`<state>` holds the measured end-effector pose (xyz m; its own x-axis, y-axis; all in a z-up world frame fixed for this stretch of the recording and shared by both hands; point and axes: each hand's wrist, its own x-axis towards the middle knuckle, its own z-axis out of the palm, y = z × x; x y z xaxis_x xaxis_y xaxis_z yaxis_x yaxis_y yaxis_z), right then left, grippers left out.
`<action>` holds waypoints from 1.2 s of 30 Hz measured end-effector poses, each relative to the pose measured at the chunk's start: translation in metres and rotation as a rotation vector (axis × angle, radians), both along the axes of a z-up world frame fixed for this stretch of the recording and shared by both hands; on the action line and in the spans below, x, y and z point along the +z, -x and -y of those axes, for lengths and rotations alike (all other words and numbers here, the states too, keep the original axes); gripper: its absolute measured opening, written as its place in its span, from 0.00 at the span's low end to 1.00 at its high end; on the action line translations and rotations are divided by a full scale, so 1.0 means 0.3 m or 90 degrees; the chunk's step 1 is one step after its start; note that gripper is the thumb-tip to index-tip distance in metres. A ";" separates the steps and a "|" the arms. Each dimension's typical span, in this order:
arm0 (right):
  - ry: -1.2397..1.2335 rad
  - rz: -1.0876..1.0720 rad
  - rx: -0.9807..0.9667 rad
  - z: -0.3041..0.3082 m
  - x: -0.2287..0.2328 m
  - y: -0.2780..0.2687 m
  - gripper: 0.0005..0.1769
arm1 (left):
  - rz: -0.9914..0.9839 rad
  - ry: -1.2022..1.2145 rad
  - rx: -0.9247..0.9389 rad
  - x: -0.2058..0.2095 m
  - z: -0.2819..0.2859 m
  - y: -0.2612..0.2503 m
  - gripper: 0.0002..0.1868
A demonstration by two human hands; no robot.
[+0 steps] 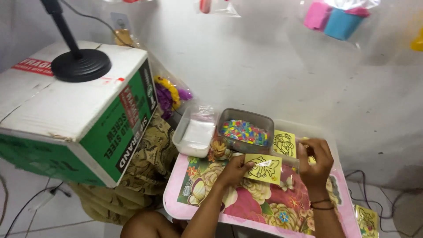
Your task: The person packages small colorful stickers into plastic bags by hand. They place a yellow card with a drawing inside a small clear bag, add a pinch of small stickers from a metal container, and then set the finished package aside.
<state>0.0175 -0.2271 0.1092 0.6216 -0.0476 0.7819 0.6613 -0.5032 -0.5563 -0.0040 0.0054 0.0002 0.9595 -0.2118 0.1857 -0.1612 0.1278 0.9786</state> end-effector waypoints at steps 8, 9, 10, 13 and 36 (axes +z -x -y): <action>0.446 -0.270 0.240 -0.296 0.280 -0.069 0.14 | 0.011 0.004 0.007 -0.012 -0.005 -0.016 0.09; 0.476 -0.346 0.314 -0.325 0.302 -0.082 0.19 | 0.015 0.005 0.007 -0.020 -0.004 -0.023 0.09; 0.474 -0.348 0.317 -0.339 0.285 -0.114 0.19 | 0.012 0.004 0.008 -0.027 -0.002 -0.028 0.09; 0.548 -0.412 0.319 -0.386 0.241 -0.190 0.31 | 0.016 -0.006 0.009 -0.050 -0.004 -0.037 0.10; 0.411 -0.545 0.353 -0.414 -0.001 -0.318 0.39 | 0.013 -0.041 0.026 -0.015 -0.015 -0.031 0.08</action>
